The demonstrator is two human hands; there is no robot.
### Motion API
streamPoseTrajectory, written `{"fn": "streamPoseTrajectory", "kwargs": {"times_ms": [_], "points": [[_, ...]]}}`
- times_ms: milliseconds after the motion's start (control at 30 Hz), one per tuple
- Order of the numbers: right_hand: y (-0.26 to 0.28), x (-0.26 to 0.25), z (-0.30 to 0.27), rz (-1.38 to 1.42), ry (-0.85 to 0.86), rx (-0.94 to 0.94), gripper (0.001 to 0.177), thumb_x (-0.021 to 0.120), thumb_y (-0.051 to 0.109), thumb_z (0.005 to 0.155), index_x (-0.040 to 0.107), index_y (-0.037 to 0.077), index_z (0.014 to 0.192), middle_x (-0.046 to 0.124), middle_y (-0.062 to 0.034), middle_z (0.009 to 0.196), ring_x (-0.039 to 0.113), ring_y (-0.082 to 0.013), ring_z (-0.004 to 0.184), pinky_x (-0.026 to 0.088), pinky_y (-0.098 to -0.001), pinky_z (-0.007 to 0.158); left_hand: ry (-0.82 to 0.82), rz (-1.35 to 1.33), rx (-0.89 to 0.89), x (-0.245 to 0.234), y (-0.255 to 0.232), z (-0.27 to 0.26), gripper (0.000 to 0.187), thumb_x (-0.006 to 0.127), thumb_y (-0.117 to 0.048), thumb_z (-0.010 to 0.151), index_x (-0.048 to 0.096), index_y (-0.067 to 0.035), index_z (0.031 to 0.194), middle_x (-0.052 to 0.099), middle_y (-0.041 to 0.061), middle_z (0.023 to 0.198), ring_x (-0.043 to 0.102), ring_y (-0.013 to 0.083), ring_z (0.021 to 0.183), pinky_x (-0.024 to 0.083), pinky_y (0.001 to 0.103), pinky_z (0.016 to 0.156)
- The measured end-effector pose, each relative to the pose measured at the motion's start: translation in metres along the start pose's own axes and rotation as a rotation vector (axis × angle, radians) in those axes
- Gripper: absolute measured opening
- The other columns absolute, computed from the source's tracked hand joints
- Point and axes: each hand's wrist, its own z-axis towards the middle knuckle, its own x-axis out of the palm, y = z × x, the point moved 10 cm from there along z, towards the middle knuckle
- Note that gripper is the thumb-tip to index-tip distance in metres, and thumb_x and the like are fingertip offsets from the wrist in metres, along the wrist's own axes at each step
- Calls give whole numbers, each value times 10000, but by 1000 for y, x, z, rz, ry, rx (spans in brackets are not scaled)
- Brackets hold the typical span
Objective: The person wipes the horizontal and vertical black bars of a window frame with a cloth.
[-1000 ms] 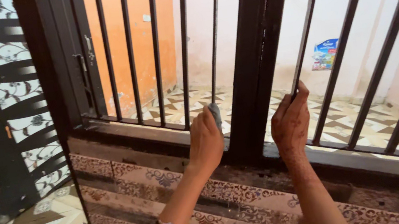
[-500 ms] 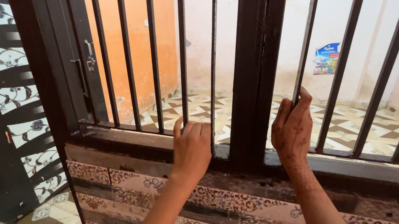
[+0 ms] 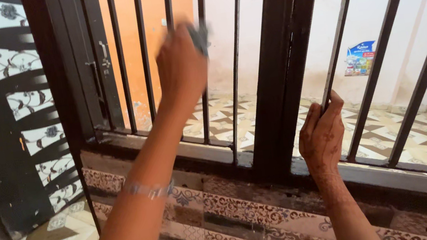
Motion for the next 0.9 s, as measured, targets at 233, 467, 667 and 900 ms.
{"fn": "streamPoseTrajectory", "kwargs": {"times_ms": [233,467,667,900], "points": [[-6,5,1,-33,23,54,227,451,76,1121,418,-4,1331,517,-237,711,526,-438,612,357,-549,570,-80,-299,-275,72,15,86,543,654,-337,963,412,83,1207,559,319,1135,639,452,989,546,501,822],[-6,4,0,-23,0,57,236,455,86,1123,424,4,1341,538,-232,722,535,-430,620,354,-545,563,148,-566,-354,97,42,23,293,550,-361,970,611,-75,983,702,80,726,728,252,669,583,416,663],[-6,4,0,11,13,80,233,448,84,1132,420,2,1349,525,-229,719,530,-405,606,362,-527,571,124,-651,-272,97,53,-51,368,540,-412,1026,583,-52,962,667,107,714,684,261,651,518,402,613],[-5,4,-1,-24,9,50,227,449,78,1127,422,12,1343,507,-215,688,509,-390,578,336,-528,552,83,-604,-250,92,53,-76,367,494,-405,1063,539,-47,997,644,121,722,675,290,667,506,416,623]]}}
